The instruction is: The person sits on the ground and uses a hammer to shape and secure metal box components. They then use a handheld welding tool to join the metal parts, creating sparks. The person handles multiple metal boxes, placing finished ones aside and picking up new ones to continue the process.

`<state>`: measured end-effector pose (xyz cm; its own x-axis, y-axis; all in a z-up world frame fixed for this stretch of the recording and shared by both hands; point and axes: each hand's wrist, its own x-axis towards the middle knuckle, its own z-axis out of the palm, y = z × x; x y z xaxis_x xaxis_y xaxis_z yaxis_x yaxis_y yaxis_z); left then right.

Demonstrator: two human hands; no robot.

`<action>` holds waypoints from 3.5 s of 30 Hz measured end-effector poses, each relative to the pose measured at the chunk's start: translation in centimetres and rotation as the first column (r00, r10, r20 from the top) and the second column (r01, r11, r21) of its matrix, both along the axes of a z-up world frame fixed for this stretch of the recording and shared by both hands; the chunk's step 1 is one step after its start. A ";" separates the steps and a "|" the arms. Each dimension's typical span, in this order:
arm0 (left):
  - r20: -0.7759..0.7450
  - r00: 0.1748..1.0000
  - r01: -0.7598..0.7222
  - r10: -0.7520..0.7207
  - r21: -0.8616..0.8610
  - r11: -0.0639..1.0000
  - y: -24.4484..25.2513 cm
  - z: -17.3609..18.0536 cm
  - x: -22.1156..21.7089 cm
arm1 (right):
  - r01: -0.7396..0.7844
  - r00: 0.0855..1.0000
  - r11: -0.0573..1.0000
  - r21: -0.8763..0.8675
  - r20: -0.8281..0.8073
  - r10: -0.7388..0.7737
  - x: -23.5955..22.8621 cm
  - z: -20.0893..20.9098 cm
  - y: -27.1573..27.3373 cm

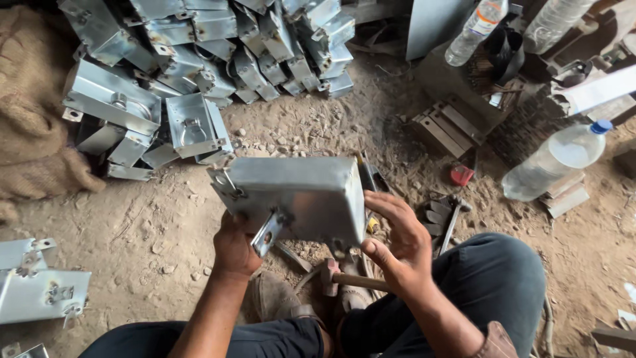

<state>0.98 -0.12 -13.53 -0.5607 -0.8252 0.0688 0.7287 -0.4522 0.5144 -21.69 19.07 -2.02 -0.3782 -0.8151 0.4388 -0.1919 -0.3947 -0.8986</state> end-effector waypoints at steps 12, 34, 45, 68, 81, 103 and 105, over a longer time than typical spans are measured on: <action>-0.130 0.988 0.118 -0.084 0.283 0.952 2.6 -0.8 0.0 | -0.105 0.989 0.992 -0.073 -0.114 0.097 3.1 2.1 1.9; -0.027 1.000 -0.005 0.012 0.259 0.966 2.6 0.1 -1.1 | -0.159 0.986 0.987 0.001 -0.045 0.158 3.1 2.3 2.3; -0.110 0.994 0.048 -0.014 0.309 0.950 0.7 -3.8 0.2 | -0.072 0.997 0.996 0.057 -0.002 0.072 3.0 0.7 1.7; 0.650 0.749 -0.161 0.129 -0.011 0.987 2.4 6.8 -0.9 | -0.191 0.788 0.911 0.365 0.610 -0.079 -1.2 -4.8 -1.9; 0.642 0.732 -0.172 0.227 -0.148 0.974 2.6 8.9 0.0 | -0.236 0.685 0.896 0.375 0.719 -0.120 -0.9 -6.1 -1.9; 0.308 0.921 -0.145 0.239 -0.299 0.943 1.9 6.1 1.0 | -0.165 0.862 0.976 0.140 0.502 0.074 -0.2 -3.1 -1.1; 0.282 0.921 -0.159 0.269 -0.357 0.920 2.0 6.1 1.0 | -0.187 0.848 0.977 0.097 0.518 0.111 -0.3 -3.1 -0.9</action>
<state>1.97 1.91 -7.46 -0.4096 -0.8906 0.1976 0.5601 -0.0745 0.8251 -21.96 18.15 -5.16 -0.3855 -0.9175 0.0975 0.3569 -0.2457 -0.9012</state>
